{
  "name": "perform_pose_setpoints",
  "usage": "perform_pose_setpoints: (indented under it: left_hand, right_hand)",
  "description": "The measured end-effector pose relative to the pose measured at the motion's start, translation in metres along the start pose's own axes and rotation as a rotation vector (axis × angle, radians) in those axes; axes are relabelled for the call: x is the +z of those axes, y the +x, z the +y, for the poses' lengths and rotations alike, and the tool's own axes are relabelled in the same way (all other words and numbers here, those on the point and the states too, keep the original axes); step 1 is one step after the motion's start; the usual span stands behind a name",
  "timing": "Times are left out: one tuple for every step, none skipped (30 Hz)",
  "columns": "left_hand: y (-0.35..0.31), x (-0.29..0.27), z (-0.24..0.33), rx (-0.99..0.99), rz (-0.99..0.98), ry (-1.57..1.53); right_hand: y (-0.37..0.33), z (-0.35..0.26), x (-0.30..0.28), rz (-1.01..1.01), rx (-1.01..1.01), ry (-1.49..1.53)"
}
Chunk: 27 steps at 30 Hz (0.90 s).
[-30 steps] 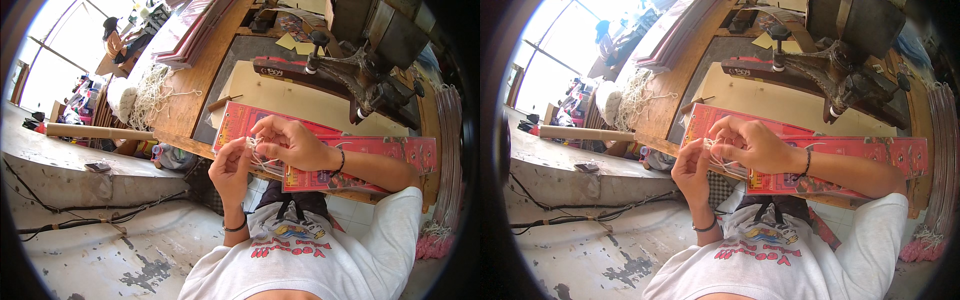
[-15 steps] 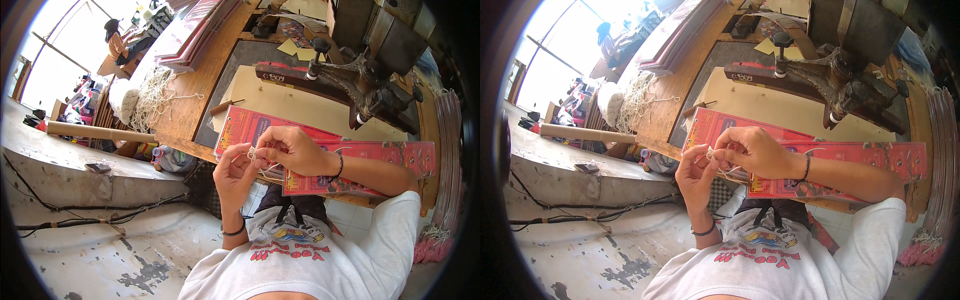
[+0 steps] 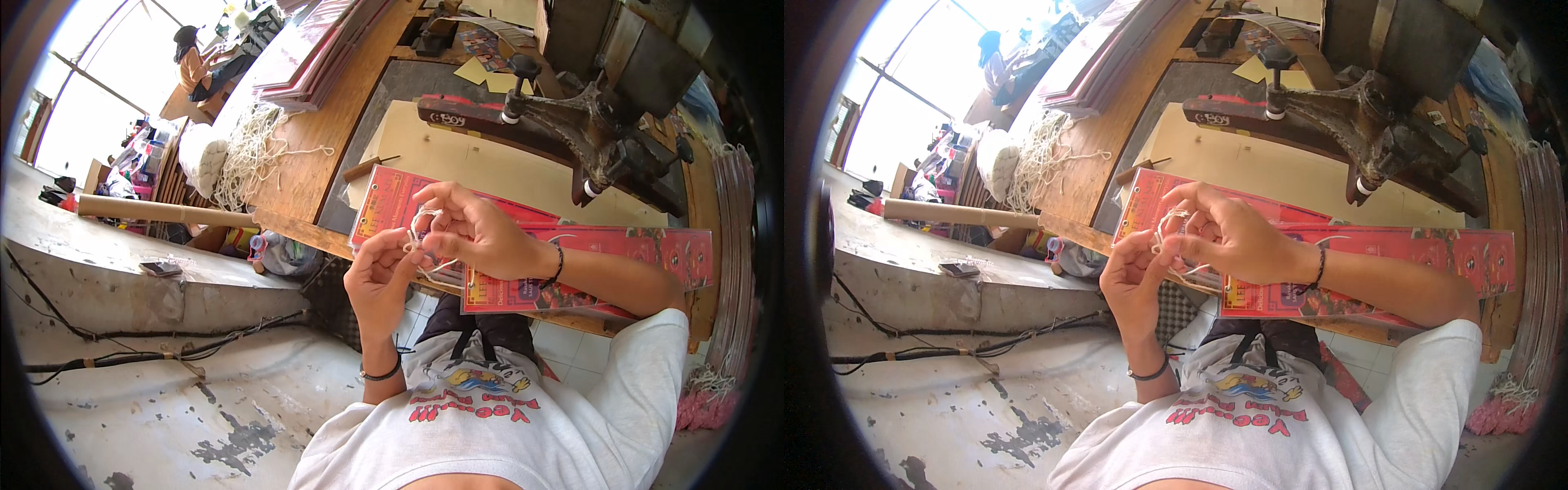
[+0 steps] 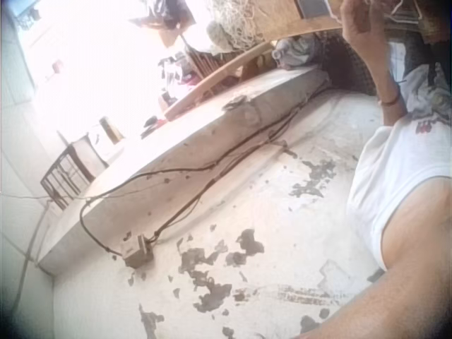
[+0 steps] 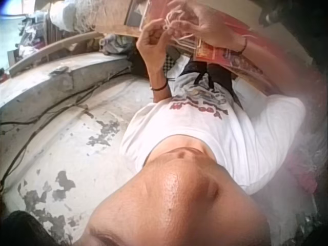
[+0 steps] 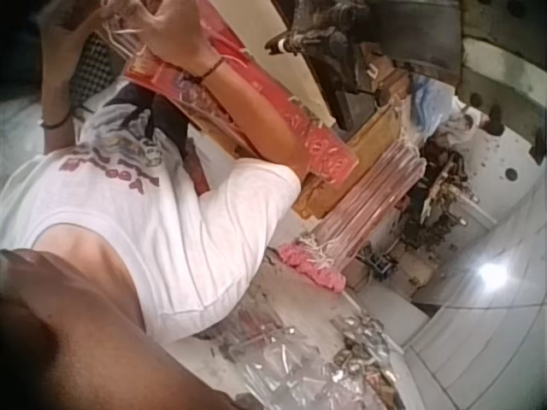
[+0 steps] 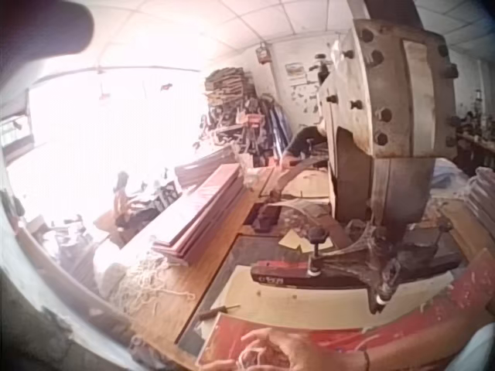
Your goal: The person ties a white string around a red package by hand on a workbench.
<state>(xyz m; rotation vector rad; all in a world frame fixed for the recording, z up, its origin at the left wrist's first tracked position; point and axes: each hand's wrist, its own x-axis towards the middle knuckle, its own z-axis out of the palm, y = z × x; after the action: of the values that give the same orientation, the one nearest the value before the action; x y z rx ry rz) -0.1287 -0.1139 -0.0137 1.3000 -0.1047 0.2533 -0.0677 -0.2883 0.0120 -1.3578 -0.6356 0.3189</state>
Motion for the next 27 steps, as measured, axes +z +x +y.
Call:
perform_pose_setpoints:
  left_hand:
    - [0.0,0.001,0.002,0.004,-0.008,-0.018]
    - [0.0,0.001,0.004,0.007,-0.016,-0.037]
    - [0.0,0.002,0.006,0.01,-0.025,-0.056]
    - [0.0,0.002,0.005,0.008,-0.035,-0.053]
    - [0.0,0.002,0.005,0.005,-0.045,-0.051]
    - [0.0,0.002,0.004,0.003,-0.055,-0.048]
    - [0.0,0.001,0.003,0.011,-0.055,-0.043]
    - [0.0,0.001,0.002,0.02,-0.054,-0.038]
    - [0.001,0.001,0.0,0.028,-0.053,-0.032]
    - [0.001,0.0,0.0,0.033,-0.055,-0.024]
    - [0.001,0.0,0.0,0.039,-0.057,-0.016]
    - [0.001,0.0,0.0,0.045,-0.059,-0.008]
    - [0.001,0.001,0.001,0.05,-0.065,0.001]
    - [0.001,0.002,0.003,0.056,-0.071,0.009]
    - [0.001,0.003,0.004,0.061,-0.077,0.017]
    - [0.001,0.003,0.004,0.055,-0.082,0.027]
    - [0.001,0.003,0.003,0.048,-0.087,0.037]
    - [0.001,0.002,0.003,0.042,-0.091,0.047]
    - [0.001,0.002,0.003,0.044,-0.087,0.047]
    - [0.001,0.002,0.002,0.046,-0.083,0.046]
    - [0.001,0.002,0.002,0.048,-0.079,0.045]
    - [0.001,0.003,0.002,0.049,-0.078,0.039]
    - [0.001,0.003,0.003,0.05,-0.077,0.032]
    - [0.001,0.004,0.004,0.05,-0.075,0.025]
    - [0.0,0.004,0.005,0.04,-0.061,0.02]
    - [0.0,0.003,0.005,0.03,-0.046,0.015]
    - [-0.001,0.003,0.006,0.02,-0.032,0.009]
  right_hand:
    - [0.0,0.0,0.0,-0.041,-0.028,-0.055]
    - [0.0,0.0,-0.001,-0.056,0.007,-0.059]
    - [0.001,0.0,-0.004,-0.071,0.042,-0.063]
    - [0.001,0.001,-0.005,-0.085,0.08,-0.068]
    - [0.001,0.002,-0.005,-0.075,0.052,-0.038]
    - [0.001,0.002,-0.005,-0.065,0.023,-0.007]
    - [0.001,0.002,-0.004,-0.058,-0.005,0.024]
    - [0.002,0.001,-0.004,-0.06,-0.006,0.016]
    - [0.002,-0.002,-0.003,-0.062,-0.006,0.007]
    - [0.002,-0.003,-0.003,-0.062,-0.007,-0.002]
    - [0.002,-0.004,-0.003,-0.074,0.011,0.022]
    - [0.002,-0.004,-0.003,-0.086,0.029,0.046]
    - [0.001,-0.003,-0.003,-0.099,0.047,0.071]
    - [0.001,-0.003,-0.004,-0.076,0.041,0.034]
    - [0.002,-0.003,-0.004,-0.053,0.035,-0.004]
    - [0.001,-0.003,-0.005,-0.029,0.03,-0.042]
    - [0.001,-0.002,-0.004,-0.014,0.011,-0.051]
    - [0.0,-0.001,-0.004,0.001,-0.007,-0.061]
    - [0.0,0.0,-0.003,0.014,-0.026,-0.072]
    - [0.0,-0.002,-0.003,0.022,0.005,-0.039]
    - [-0.001,-0.005,-0.003,0.03,0.036,-0.006]
    - [-0.001,-0.006,-0.003,0.037,0.067,0.028]
    - [-0.001,-0.006,-0.003,0.054,0.06,0.04]
    - [-0.001,-0.005,-0.003,0.072,0.053,0.053]
    - [-0.001,-0.004,-0.003,0.089,0.045,0.064]
    - [-0.001,-0.006,-0.002,0.096,0.047,0.059]
    - [-0.001,-0.008,-0.001,0.102,0.05,0.054]
